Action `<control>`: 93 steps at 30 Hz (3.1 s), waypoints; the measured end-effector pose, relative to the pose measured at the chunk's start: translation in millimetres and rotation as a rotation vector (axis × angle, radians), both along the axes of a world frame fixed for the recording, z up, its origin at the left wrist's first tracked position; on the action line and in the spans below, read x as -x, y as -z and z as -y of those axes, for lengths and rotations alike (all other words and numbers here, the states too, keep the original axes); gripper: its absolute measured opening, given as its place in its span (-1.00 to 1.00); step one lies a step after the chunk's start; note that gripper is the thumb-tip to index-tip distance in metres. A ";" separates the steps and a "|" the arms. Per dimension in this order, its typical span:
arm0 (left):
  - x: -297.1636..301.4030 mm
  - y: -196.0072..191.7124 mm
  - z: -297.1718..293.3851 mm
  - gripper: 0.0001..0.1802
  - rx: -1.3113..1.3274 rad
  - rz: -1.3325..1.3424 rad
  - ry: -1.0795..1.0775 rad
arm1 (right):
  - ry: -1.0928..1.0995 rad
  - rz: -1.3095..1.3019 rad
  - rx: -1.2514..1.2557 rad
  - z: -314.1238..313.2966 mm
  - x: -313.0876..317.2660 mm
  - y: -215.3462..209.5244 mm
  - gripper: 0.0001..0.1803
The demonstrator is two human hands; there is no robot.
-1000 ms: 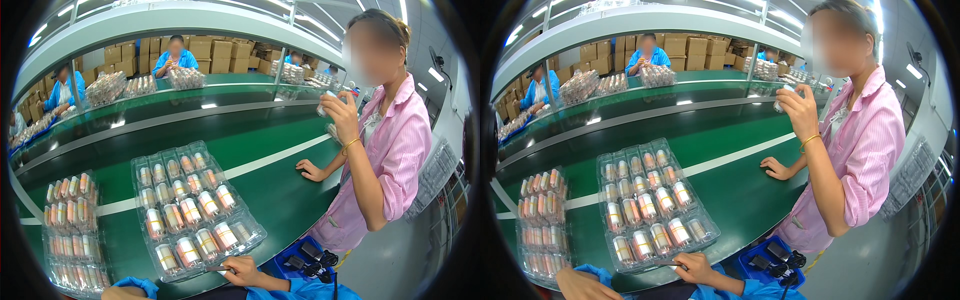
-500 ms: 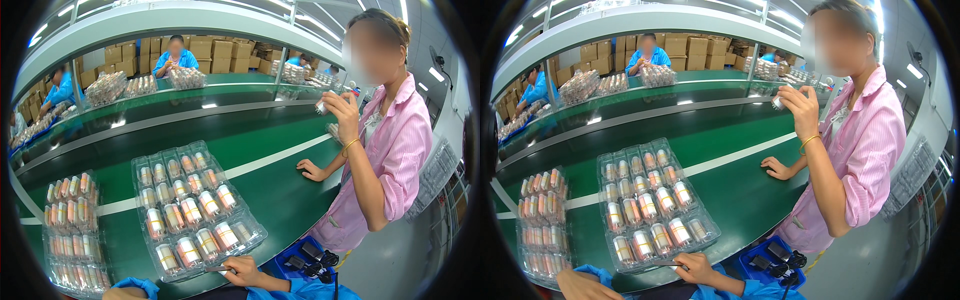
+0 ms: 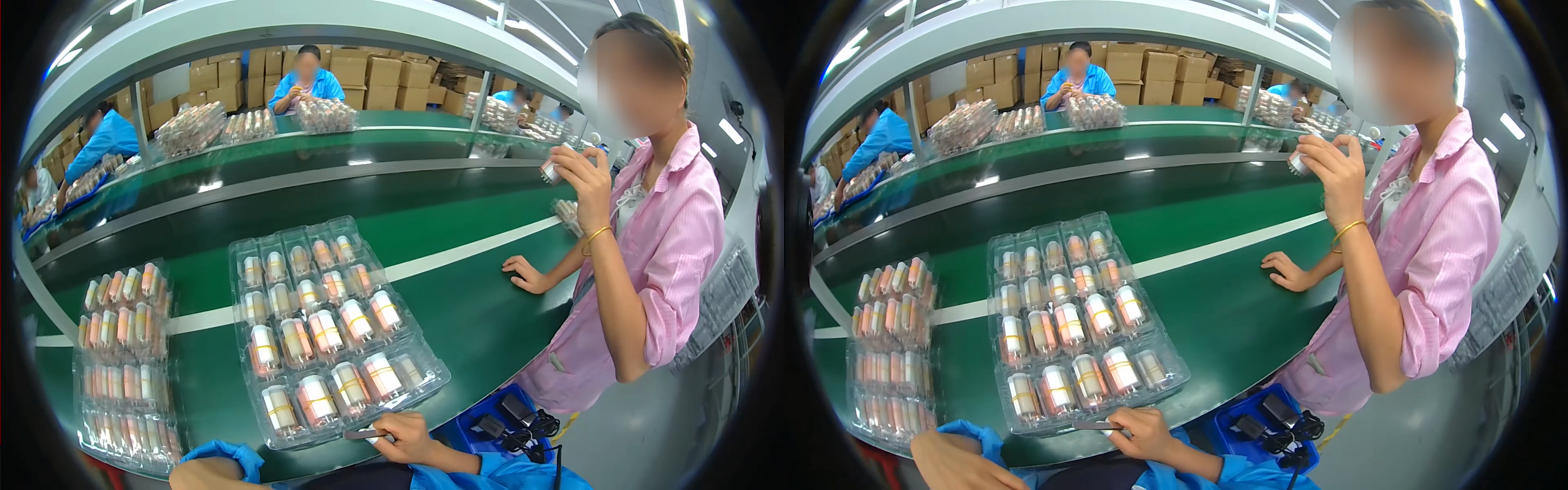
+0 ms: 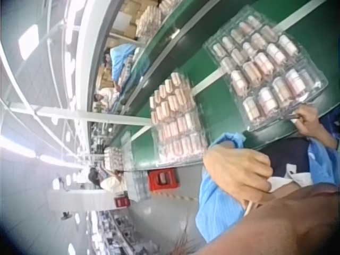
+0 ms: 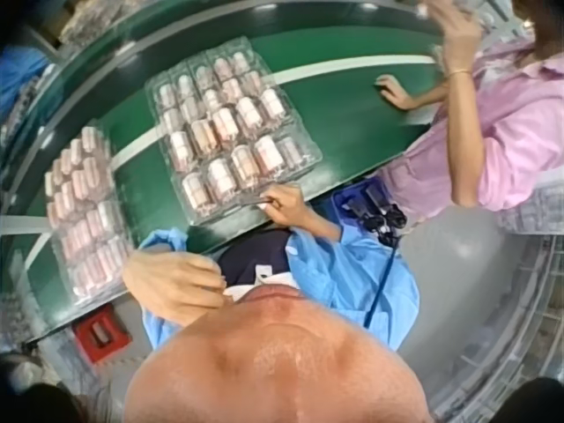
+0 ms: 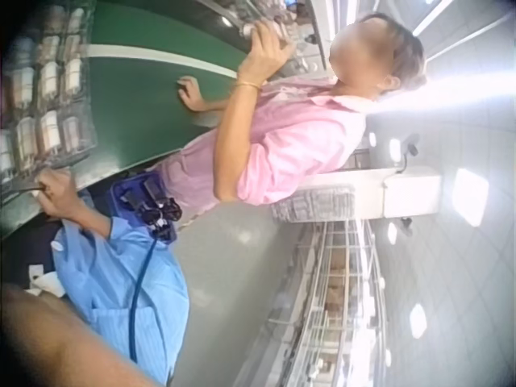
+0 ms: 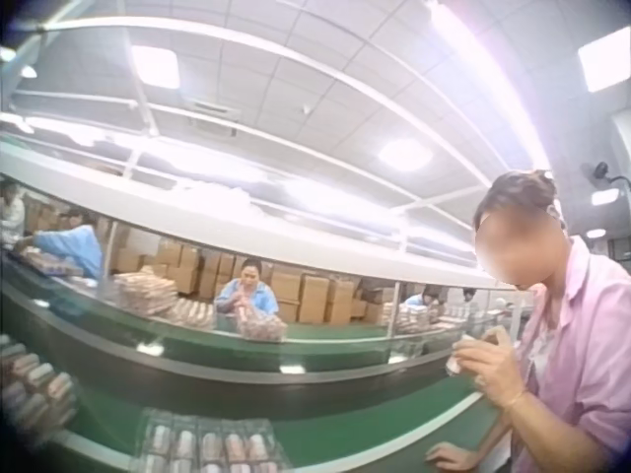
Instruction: The person uses tweezers to insert small white components into cylindrical objects held in a plastic tray. They handle the items one at a time, carefully placing the components into the openings of the cylinders.
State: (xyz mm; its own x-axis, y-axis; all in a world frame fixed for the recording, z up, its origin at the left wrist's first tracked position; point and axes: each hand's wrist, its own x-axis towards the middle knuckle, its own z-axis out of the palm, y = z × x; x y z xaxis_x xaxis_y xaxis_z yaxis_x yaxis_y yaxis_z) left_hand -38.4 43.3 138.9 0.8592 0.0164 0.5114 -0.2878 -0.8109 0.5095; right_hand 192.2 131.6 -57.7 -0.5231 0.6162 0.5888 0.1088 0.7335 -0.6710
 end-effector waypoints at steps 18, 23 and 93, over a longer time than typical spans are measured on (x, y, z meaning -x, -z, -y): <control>-13.1 -4.3 -13.1 -0.49 0.074 -0.178 -0.192 | -0.250 -0.042 -0.050 0.0 1.7 -5.3 -0.81; -15.3 1.6 -26.2 -0.49 0.047 -0.168 -0.130 | -0.198 0.055 -0.061 -2.8 -5.0 -0.6 -0.83; 35.6 30.2 -58.2 -0.12 0.527 0.219 -1.124 | -0.059 0.010 -0.203 2.5 -0.5 3.2 -0.82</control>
State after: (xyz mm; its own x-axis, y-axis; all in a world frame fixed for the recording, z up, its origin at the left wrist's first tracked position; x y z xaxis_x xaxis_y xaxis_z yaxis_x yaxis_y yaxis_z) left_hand -74.0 101.5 108.7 0.1366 0.9266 0.3505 0.3085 -0.3760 0.8738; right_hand 192.7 129.1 -60.9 -0.5607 0.4538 0.6926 0.0676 0.8587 -0.5079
